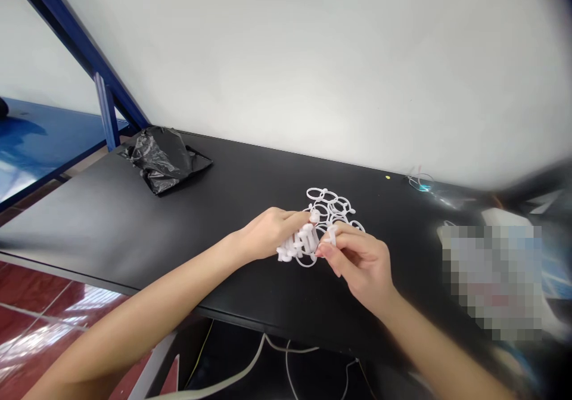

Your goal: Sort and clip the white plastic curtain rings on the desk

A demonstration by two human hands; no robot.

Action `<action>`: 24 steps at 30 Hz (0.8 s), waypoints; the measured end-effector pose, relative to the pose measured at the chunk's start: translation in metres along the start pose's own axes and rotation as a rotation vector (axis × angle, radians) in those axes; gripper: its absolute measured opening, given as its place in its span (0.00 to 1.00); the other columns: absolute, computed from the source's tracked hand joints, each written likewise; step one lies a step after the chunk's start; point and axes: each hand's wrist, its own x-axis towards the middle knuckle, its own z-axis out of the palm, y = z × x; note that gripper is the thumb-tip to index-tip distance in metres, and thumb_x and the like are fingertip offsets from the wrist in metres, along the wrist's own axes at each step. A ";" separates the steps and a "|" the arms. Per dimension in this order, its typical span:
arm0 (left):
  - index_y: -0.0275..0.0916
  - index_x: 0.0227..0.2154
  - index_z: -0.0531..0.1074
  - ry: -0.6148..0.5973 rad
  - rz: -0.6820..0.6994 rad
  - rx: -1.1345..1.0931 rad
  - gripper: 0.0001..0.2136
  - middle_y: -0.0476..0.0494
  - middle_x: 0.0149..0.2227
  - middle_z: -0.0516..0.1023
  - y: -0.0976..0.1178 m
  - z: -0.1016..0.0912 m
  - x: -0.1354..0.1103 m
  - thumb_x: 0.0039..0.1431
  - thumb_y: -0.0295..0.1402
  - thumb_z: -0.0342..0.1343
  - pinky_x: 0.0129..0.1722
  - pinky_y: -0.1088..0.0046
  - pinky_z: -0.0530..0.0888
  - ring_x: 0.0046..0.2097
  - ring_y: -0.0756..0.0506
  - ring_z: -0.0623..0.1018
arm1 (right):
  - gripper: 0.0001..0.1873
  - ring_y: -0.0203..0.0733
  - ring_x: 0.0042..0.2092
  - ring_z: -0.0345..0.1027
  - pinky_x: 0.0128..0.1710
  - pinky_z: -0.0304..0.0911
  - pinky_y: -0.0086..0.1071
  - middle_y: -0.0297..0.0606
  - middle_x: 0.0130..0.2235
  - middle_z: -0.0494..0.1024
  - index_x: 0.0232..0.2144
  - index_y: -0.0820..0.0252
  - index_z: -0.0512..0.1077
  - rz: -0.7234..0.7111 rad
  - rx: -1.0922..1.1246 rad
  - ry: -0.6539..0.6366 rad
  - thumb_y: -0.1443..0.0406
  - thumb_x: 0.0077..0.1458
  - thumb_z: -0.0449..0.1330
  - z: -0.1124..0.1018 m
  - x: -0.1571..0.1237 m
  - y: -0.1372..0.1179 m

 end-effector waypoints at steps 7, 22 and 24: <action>0.33 0.50 0.68 -0.025 -0.077 -0.185 0.14 0.40 0.39 0.80 0.000 0.005 -0.001 0.62 0.29 0.52 0.29 0.78 0.72 0.33 0.49 0.78 | 0.14 0.31 0.21 0.60 0.18 0.58 0.27 0.33 0.26 0.67 0.25 0.59 0.71 0.131 0.063 -0.017 0.59 0.60 0.60 0.001 0.000 0.008; 0.34 0.36 0.67 -0.233 0.064 0.448 0.09 0.46 0.27 0.74 -0.001 -0.004 0.006 0.65 0.22 0.42 0.24 0.73 0.69 0.24 0.47 0.74 | 0.15 0.31 0.22 0.64 0.21 0.63 0.26 0.32 0.24 0.72 0.25 0.61 0.71 0.372 0.232 -0.174 0.58 0.59 0.62 -0.002 0.007 0.009; 0.36 0.30 0.64 -0.237 0.089 0.527 0.10 0.48 0.24 0.71 -0.001 -0.006 0.008 0.64 0.21 0.41 0.22 0.72 0.65 0.21 0.48 0.70 | 0.15 0.30 0.21 0.62 0.20 0.62 0.26 0.30 0.23 0.70 0.24 0.61 0.71 0.350 0.224 -0.140 0.59 0.58 0.62 -0.003 0.008 0.011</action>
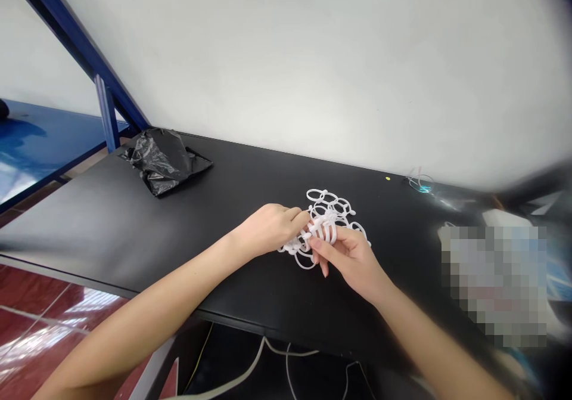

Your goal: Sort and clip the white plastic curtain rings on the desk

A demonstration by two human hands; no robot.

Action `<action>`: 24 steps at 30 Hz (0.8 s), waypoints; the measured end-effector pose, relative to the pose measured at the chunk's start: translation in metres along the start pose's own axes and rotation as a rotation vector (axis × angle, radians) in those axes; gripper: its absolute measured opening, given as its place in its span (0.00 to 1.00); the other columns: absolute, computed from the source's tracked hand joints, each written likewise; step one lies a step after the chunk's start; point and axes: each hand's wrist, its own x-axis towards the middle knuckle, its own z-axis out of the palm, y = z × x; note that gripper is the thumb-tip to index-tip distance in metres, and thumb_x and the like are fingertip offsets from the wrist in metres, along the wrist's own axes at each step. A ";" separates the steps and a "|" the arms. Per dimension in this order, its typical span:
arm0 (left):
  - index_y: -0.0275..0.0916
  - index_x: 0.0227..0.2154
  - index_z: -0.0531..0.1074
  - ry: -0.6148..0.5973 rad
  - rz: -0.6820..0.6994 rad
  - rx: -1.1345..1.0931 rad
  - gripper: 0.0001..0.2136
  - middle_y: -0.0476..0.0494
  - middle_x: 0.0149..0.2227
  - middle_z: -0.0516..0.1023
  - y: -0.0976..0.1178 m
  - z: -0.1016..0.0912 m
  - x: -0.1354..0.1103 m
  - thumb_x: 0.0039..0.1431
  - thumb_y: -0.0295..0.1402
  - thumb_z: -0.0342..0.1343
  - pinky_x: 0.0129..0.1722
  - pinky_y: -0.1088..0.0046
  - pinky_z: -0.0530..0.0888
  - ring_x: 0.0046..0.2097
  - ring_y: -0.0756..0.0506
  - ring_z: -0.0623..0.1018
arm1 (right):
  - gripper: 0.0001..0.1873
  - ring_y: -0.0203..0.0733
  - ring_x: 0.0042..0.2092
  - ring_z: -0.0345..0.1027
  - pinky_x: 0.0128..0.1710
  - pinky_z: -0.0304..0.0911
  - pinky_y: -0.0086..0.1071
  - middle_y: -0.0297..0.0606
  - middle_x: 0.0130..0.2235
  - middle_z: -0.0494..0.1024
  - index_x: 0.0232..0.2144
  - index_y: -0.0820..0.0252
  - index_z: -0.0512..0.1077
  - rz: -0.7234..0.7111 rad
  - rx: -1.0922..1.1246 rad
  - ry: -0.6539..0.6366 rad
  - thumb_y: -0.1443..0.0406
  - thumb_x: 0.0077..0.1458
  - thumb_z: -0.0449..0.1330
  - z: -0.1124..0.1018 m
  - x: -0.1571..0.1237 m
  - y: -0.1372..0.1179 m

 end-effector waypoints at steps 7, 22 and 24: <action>0.38 0.27 0.60 -0.003 -0.083 -0.370 0.08 0.52 0.22 0.67 0.001 0.002 -0.002 0.63 0.25 0.45 0.21 0.76 0.58 0.20 0.52 0.63 | 0.13 0.33 0.26 0.65 0.23 0.65 0.26 0.32 0.26 0.70 0.19 0.59 0.72 -0.268 -0.091 0.093 0.66 0.55 0.65 0.002 -0.005 -0.002; 0.36 0.37 0.66 0.002 -0.149 -0.598 0.04 0.47 0.29 0.74 0.006 0.002 -0.004 0.62 0.31 0.49 0.25 0.76 0.63 0.25 0.50 0.71 | 0.12 0.31 0.23 0.64 0.21 0.62 0.25 0.32 0.25 0.71 0.26 0.61 0.74 -0.096 -0.030 -0.062 0.60 0.59 0.62 -0.003 -0.003 0.002; 0.38 0.31 0.63 -0.011 -0.151 -0.604 0.04 0.50 0.26 0.70 0.006 0.005 -0.003 0.62 0.29 0.48 0.23 0.76 0.61 0.23 0.51 0.68 | 0.15 0.31 0.23 0.65 0.20 0.61 0.25 0.34 0.26 0.73 0.26 0.61 0.73 -0.058 -0.012 -0.096 0.58 0.61 0.59 -0.001 -0.004 0.002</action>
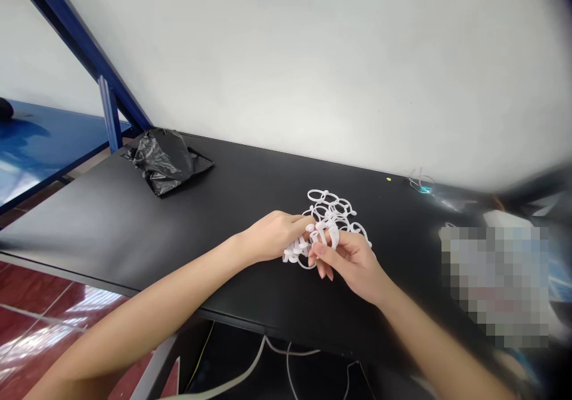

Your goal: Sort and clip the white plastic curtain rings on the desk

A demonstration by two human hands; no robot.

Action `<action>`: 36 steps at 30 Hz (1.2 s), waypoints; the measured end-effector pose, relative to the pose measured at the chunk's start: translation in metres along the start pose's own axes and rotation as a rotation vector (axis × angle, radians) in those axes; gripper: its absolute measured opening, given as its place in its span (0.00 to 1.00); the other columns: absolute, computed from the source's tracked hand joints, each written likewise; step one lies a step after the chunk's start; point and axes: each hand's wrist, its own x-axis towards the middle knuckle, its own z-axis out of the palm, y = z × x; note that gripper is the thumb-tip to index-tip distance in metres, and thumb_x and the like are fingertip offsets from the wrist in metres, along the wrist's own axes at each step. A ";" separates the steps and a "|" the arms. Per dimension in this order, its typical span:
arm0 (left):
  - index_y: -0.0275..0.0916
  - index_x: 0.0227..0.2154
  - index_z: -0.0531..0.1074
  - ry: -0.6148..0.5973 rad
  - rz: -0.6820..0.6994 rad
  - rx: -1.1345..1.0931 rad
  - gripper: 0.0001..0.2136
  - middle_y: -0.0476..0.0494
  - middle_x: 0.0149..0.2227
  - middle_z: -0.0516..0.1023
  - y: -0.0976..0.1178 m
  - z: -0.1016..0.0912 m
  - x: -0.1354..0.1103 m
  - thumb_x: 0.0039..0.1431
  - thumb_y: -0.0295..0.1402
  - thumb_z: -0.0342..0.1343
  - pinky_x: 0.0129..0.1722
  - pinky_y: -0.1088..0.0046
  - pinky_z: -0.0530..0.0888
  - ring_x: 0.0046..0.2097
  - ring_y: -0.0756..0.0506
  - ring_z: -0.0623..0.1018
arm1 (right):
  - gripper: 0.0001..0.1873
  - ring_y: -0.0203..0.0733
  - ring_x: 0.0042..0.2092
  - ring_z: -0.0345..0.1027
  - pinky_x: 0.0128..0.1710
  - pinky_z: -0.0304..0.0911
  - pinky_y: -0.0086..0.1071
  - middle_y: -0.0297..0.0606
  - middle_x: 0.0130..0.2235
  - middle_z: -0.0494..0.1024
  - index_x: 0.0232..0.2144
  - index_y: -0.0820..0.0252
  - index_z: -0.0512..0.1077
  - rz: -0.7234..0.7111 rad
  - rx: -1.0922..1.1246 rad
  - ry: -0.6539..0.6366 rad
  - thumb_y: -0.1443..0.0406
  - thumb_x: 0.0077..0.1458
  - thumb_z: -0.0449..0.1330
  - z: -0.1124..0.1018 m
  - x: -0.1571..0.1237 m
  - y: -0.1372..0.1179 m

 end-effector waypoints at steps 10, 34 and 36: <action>0.38 0.26 0.60 0.126 -0.087 -0.349 0.10 0.56 0.22 0.63 -0.002 0.007 0.001 0.63 0.31 0.50 0.24 0.80 0.60 0.23 0.56 0.62 | 0.20 0.31 0.22 0.62 0.23 0.63 0.27 0.32 0.22 0.69 0.22 0.61 0.70 -0.147 -0.081 0.159 0.58 0.64 0.55 0.006 -0.003 0.000; 0.39 0.25 0.58 0.024 0.049 0.140 0.10 0.54 0.22 0.62 -0.001 -0.005 0.002 0.61 0.22 0.44 0.21 0.77 0.56 0.20 0.53 0.61 | 0.23 0.31 0.24 0.65 0.22 0.63 0.27 0.38 0.29 0.75 0.24 0.64 0.73 0.026 0.094 -0.051 0.54 0.64 0.53 0.004 0.002 0.002; 0.39 0.24 0.56 0.006 0.037 0.074 0.10 0.54 0.22 0.61 0.000 -0.006 0.002 0.61 0.23 0.44 0.21 0.77 0.56 0.20 0.54 0.61 | 0.23 0.32 0.25 0.66 0.23 0.64 0.28 0.39 0.29 0.76 0.24 0.64 0.74 0.012 0.092 -0.056 0.54 0.64 0.54 0.003 0.002 0.002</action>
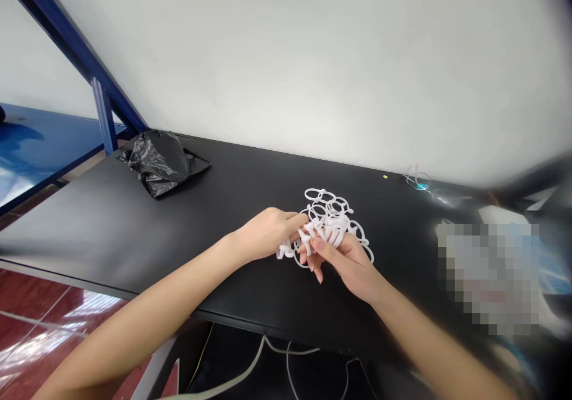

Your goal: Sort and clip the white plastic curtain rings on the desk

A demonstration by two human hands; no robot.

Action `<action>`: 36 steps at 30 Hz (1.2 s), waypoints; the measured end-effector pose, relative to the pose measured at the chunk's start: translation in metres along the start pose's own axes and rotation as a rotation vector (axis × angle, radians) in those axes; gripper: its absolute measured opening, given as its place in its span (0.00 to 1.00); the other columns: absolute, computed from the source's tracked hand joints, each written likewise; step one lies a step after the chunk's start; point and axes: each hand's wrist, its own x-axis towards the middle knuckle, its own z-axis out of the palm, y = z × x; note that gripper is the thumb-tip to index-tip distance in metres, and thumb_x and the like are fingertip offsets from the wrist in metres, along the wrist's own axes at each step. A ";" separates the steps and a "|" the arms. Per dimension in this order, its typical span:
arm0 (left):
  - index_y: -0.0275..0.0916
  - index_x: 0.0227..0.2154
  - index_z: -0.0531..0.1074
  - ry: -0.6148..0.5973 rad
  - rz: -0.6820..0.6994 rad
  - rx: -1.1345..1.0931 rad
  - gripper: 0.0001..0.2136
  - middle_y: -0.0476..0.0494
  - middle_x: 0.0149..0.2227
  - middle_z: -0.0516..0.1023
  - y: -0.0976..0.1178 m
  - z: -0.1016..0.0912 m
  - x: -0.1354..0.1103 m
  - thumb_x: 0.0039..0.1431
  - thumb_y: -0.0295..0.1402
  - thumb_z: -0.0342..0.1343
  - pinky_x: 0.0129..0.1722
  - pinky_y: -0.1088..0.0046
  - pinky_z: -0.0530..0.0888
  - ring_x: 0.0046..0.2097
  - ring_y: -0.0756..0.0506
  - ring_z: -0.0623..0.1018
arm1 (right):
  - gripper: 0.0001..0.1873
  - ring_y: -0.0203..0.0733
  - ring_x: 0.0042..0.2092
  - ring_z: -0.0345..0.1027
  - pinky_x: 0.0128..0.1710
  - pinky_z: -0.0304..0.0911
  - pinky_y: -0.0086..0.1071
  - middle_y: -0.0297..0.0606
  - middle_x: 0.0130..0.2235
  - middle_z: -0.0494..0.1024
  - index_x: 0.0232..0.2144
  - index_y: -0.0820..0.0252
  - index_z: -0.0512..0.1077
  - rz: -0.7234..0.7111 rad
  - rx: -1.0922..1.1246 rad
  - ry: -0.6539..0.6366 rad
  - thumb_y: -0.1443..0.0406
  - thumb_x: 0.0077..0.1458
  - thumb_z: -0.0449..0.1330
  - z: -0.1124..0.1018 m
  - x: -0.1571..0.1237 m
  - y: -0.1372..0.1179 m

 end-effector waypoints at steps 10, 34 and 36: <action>0.37 0.22 0.60 -0.110 -0.071 -0.500 0.09 0.52 0.21 0.70 -0.001 0.001 0.003 0.55 0.20 0.46 0.24 0.80 0.64 0.23 0.53 0.69 | 0.19 0.40 0.31 0.73 0.40 0.72 0.37 0.37 0.24 0.77 0.23 0.61 0.76 -0.168 -0.106 0.169 0.60 0.64 0.56 0.013 -0.005 -0.005; 0.38 0.26 0.61 0.157 0.109 0.391 0.18 0.53 0.21 0.64 -0.004 0.004 0.001 0.72 0.34 0.36 0.21 0.76 0.56 0.21 0.53 0.63 | 0.21 0.37 0.27 0.73 0.22 0.65 0.27 0.39 0.26 0.77 0.26 0.64 0.75 -0.010 -0.018 0.130 0.55 0.62 0.57 0.004 0.002 0.000; 0.38 0.27 0.61 0.145 0.134 0.438 0.16 0.52 0.21 0.64 -0.005 0.005 0.000 0.71 0.32 0.38 0.21 0.75 0.56 0.21 0.52 0.63 | 0.20 0.37 0.26 0.72 0.24 0.66 0.28 0.36 0.23 0.76 0.27 0.64 0.74 -0.010 0.003 0.118 0.55 0.63 0.56 0.005 0.001 -0.001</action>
